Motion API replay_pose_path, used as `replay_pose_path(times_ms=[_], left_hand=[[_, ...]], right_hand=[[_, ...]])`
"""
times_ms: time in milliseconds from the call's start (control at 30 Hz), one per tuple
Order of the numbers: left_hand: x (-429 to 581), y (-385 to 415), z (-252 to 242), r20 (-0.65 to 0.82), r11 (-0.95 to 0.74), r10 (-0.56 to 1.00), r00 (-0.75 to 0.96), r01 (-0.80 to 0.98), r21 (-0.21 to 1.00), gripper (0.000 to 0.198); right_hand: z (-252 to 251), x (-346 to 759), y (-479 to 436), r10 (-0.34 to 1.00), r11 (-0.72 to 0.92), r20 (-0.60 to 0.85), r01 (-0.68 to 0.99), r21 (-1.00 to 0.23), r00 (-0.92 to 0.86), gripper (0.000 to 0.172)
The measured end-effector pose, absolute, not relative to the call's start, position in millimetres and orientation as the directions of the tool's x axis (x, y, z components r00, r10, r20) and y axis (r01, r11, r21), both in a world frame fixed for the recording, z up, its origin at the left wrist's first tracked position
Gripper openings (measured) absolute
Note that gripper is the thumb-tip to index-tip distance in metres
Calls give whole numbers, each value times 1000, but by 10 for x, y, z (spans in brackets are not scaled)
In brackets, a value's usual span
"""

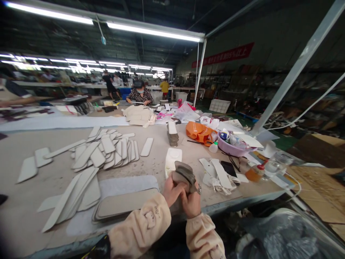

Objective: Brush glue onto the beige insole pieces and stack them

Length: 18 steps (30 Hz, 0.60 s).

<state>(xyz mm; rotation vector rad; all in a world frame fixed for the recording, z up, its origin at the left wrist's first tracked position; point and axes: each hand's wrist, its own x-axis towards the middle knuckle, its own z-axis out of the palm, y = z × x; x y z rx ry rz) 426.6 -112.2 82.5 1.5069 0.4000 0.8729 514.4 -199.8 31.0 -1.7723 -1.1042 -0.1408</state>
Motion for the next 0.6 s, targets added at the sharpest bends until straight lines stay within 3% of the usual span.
replay_pose_path(times_ms=[133,233,400,467,533,600], left_hand=[[4140,-1264,1216,178,6,736,653,-269,963,37],[3887,-1414,1407,91,281,599,796,-315,906,44],[3475,-1644,1141,-133,620,420,898,-177,764,52],[3395,-1685,963,-224,690,370,901,-106,716,55],[3368,-1693,850,-281,721,333,900,-51,691,58],[3375,-1682,825,-305,734,298,905,-12,679,59]], right_hand=[[797,5019,-2179,604,-179,470,684,-707,643,64],[1162,4791,-2423,669,-266,330,629,-730,666,80],[1132,4351,-2763,772,-336,142,587,-737,619,86],[1029,4286,-2840,799,-416,40,600,-684,600,82],[1023,4332,-2875,779,-494,34,647,-580,626,78],[1151,4467,-2852,734,-503,161,687,-524,660,73]])
